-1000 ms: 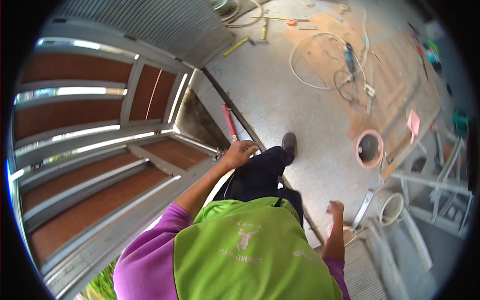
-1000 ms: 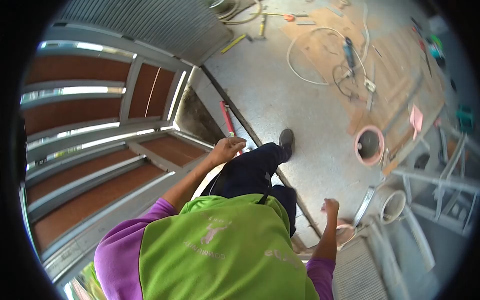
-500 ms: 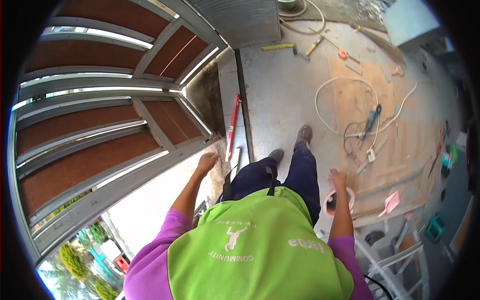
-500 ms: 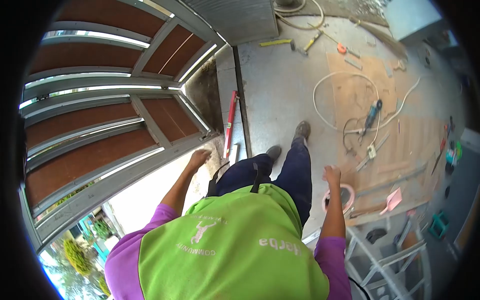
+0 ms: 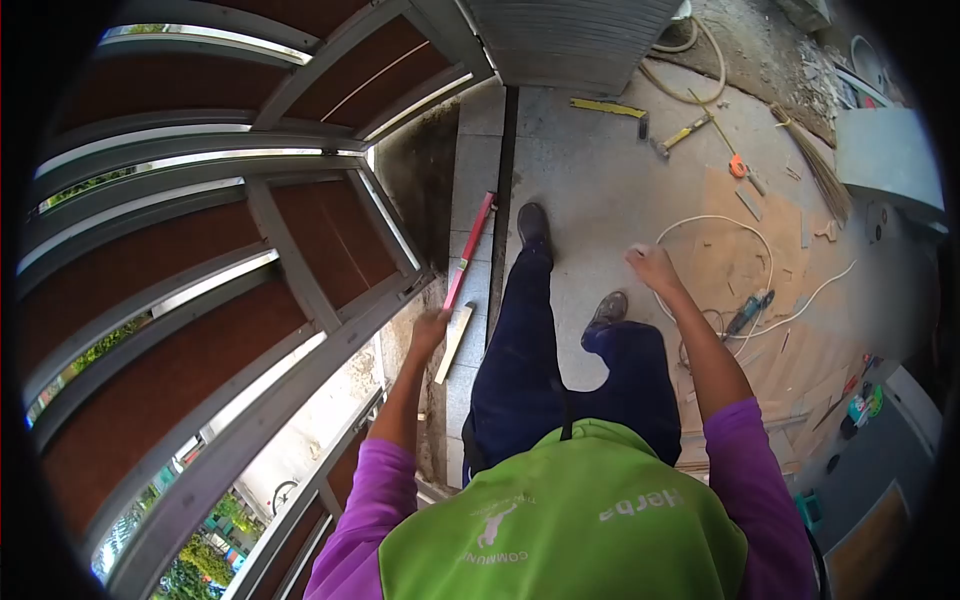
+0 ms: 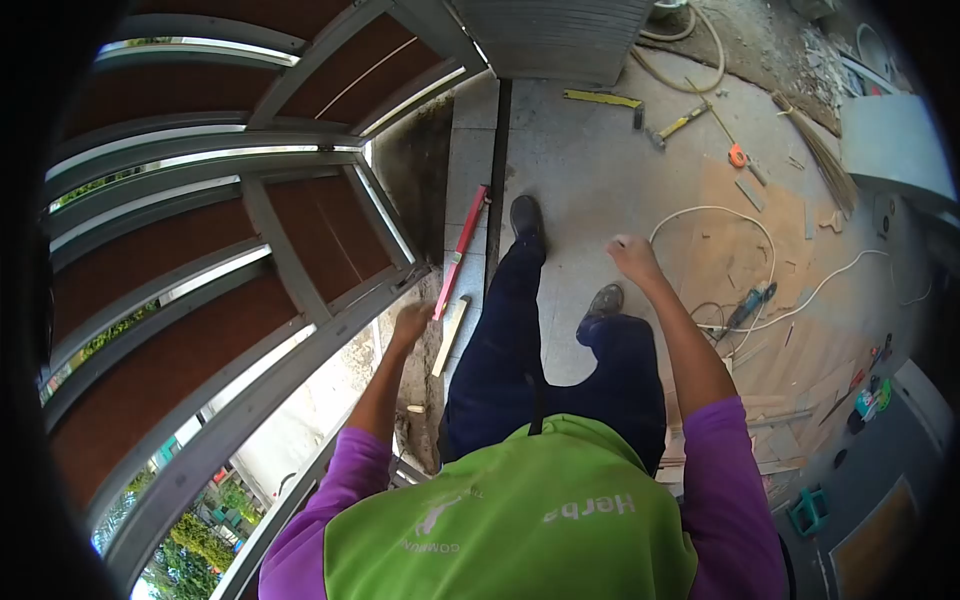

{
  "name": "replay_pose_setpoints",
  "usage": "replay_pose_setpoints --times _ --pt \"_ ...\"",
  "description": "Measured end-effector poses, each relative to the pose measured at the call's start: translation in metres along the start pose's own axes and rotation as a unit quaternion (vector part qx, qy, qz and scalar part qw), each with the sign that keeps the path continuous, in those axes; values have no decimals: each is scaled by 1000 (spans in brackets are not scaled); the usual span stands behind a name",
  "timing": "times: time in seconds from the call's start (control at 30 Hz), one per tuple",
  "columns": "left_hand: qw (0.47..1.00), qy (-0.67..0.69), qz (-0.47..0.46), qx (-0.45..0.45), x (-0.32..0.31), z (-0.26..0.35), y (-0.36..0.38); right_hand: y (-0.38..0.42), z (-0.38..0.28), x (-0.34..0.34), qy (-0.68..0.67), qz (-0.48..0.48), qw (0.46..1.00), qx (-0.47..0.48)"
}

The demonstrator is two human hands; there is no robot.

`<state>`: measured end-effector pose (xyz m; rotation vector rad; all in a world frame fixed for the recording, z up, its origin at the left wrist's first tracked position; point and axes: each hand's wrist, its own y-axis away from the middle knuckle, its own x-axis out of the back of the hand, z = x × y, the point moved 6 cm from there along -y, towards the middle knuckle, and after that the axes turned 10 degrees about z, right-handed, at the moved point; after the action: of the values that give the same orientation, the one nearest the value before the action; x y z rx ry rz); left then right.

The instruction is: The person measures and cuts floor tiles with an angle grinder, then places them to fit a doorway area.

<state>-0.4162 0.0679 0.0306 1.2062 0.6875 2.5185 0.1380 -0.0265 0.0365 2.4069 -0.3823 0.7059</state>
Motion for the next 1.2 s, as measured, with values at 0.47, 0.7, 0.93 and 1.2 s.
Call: replay_pose_setpoints --times 0.47,0.7,0.93,1.2 --pt "966 -120 61 -223 -162 94 -504 -361 -48 -315 -224 -118 966 -61" --pt "955 -165 147 -197 -228 65 -692 -523 -16 -406 -104 19 994 30" --pt "974 -111 131 -148 -238 83 -752 -586 -3 -431 -84 113 990 14" --pt "983 56 167 -57 -257 29 -863 -626 20 -474 -189 5 981 -44"
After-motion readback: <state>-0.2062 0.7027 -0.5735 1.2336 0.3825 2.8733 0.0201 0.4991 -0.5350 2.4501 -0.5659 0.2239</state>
